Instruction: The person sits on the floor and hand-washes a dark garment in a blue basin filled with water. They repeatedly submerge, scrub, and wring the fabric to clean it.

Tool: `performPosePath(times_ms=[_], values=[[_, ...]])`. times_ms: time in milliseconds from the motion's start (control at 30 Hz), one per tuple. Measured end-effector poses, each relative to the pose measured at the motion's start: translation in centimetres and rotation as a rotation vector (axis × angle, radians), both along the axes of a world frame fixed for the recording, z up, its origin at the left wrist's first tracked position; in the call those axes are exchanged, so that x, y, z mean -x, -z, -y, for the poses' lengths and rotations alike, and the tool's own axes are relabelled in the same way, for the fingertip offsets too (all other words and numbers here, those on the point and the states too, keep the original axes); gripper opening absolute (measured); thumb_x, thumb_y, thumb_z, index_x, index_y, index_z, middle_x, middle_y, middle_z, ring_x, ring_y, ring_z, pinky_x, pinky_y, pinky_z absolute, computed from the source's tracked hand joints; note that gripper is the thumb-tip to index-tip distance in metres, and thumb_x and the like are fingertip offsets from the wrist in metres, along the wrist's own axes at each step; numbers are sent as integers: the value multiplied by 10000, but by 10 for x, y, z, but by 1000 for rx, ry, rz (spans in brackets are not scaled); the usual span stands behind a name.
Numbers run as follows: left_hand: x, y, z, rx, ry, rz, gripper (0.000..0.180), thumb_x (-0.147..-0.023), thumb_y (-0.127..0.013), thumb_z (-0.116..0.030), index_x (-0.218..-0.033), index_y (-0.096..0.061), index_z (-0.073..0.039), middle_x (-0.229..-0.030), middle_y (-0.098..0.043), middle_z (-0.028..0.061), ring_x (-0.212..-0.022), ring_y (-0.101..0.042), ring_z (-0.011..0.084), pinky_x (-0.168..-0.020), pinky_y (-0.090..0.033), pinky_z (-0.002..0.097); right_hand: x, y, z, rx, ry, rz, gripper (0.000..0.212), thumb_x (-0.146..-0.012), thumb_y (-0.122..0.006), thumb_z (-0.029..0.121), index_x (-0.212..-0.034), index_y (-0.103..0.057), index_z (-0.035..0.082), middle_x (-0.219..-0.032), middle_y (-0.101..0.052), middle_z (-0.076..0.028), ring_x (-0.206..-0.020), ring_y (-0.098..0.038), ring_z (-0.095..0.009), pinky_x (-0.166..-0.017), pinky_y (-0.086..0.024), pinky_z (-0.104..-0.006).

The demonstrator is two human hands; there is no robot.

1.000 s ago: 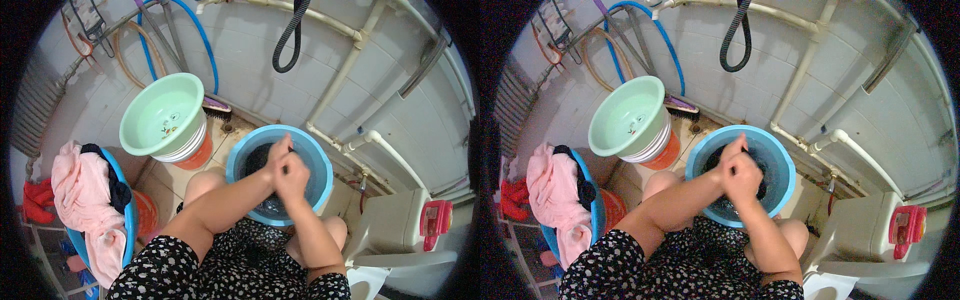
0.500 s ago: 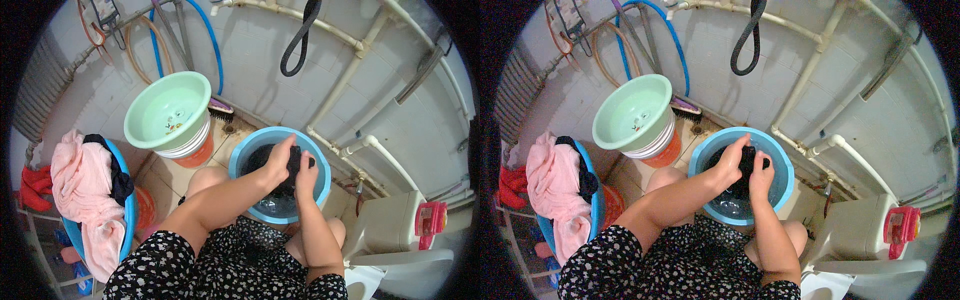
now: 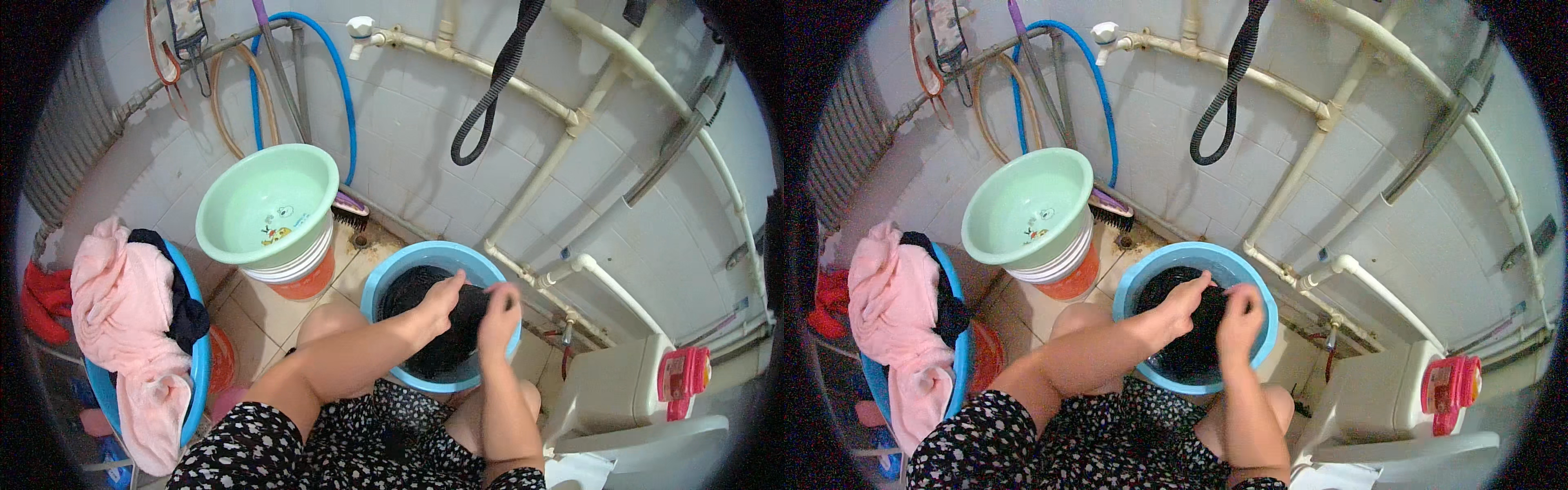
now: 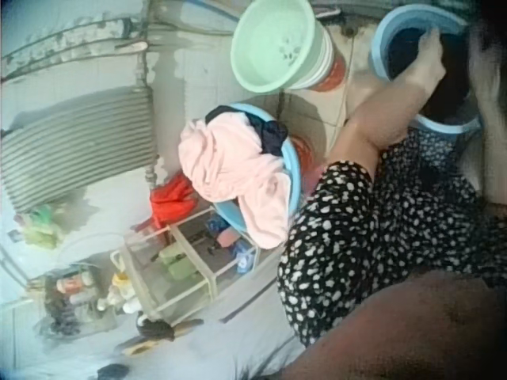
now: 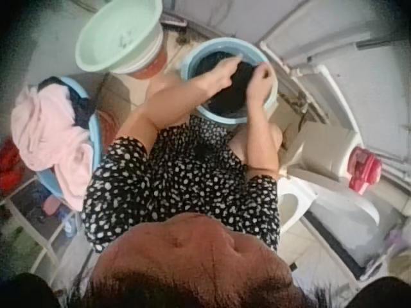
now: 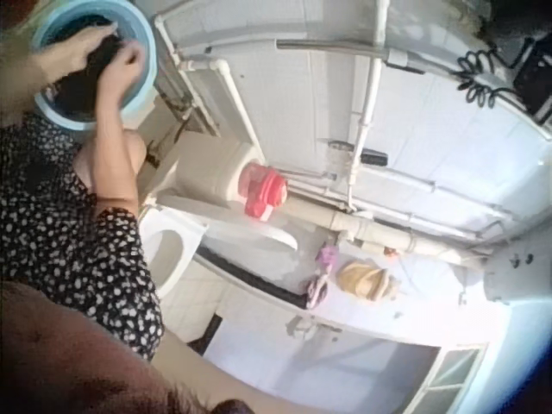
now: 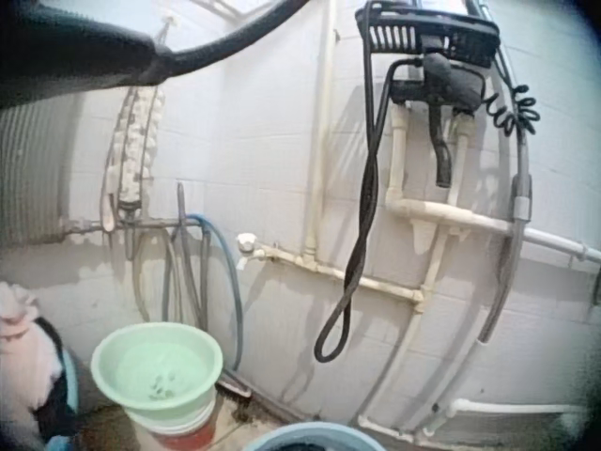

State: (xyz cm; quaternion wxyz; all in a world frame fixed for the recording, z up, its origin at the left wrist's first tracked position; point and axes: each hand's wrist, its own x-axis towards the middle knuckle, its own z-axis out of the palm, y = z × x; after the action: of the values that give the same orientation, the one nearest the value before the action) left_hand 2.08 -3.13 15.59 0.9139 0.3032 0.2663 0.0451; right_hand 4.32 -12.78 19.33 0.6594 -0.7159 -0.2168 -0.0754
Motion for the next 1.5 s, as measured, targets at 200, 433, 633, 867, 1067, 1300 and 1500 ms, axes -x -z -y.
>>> performPosePath(times_ms=[200,433,633,867,1067,1300,1500], values=[[-4,16,-14,97,73,277,368,-889,-516,-473,-883,-527,-106,-828,-520,14,-778,-495,116,-664,-417,268,16,0,-29,514,-172,338,142,-812,-603,183,-765,-593,49,-761,-618,-152,-737,-606,-328,-635,-471,-385],[-18,-33,-6,-461,92,-78,650,-882,-392,-619,-995,-582,-8,-1044,-565,127,-953,-492,203,-882,-383,357,-94,17,14,224,-97,-364,505,-924,-458,469,-849,-630,1,-774,-602,-71,-733,-509,-164,-703,-415,-316],[-28,-23,-62,-212,213,83,454,-920,-447,-485,-1012,-554,-53,-939,-580,74,-879,-545,173,-813,-450,346,-73,-15,32,278,-476,-494,325,-822,-674,182,-1095,-604,18,-959,-620,-61,-851,-564,-142,-792,-451,-284],[-16,-26,-65,-437,584,262,371,-898,-560,-279,-1183,-519,-44,-1084,-591,69,-990,-558,167,-856,-436,302,-76,-19,48,-217,-515,-630,347,-836,-645,170,-1150,-578,38,-1065,-599,-60,-978,-548,-164,-872,-420,-288],[-13,-28,-61,-605,220,171,342,-882,-595,-271,-1121,-461,-68,-936,-580,30,-834,-555,135,-713,-457,281,-71,-26,52,-163,-506,-614,353,-824,-640,105,-1162,-569,31,-1078,-585,-53,-985,-537,-154,-866,-412,-271],[-17,-29,-48,-391,-55,179,288,-908,-554,-246,-1103,-477,-49,-917,-563,69,-838,-539,164,-741,-458,326,-87,22,43,61,-183,-483,170,-866,-613,145,-986,-600,25,-801,-592,23,-723,-499,-66,-645,-405,-216],[-25,6,-50,-224,-5,205,227,-939,-495,-321,-949,-522,-95,-756,-531,16,-693,-523,121,-629,-440,245,13,-26,-5,374,-297,139,293,-740,-708,299,-848,-580,58,-690,-575,-82,-636,-588,-223,-595,-472,-342]])
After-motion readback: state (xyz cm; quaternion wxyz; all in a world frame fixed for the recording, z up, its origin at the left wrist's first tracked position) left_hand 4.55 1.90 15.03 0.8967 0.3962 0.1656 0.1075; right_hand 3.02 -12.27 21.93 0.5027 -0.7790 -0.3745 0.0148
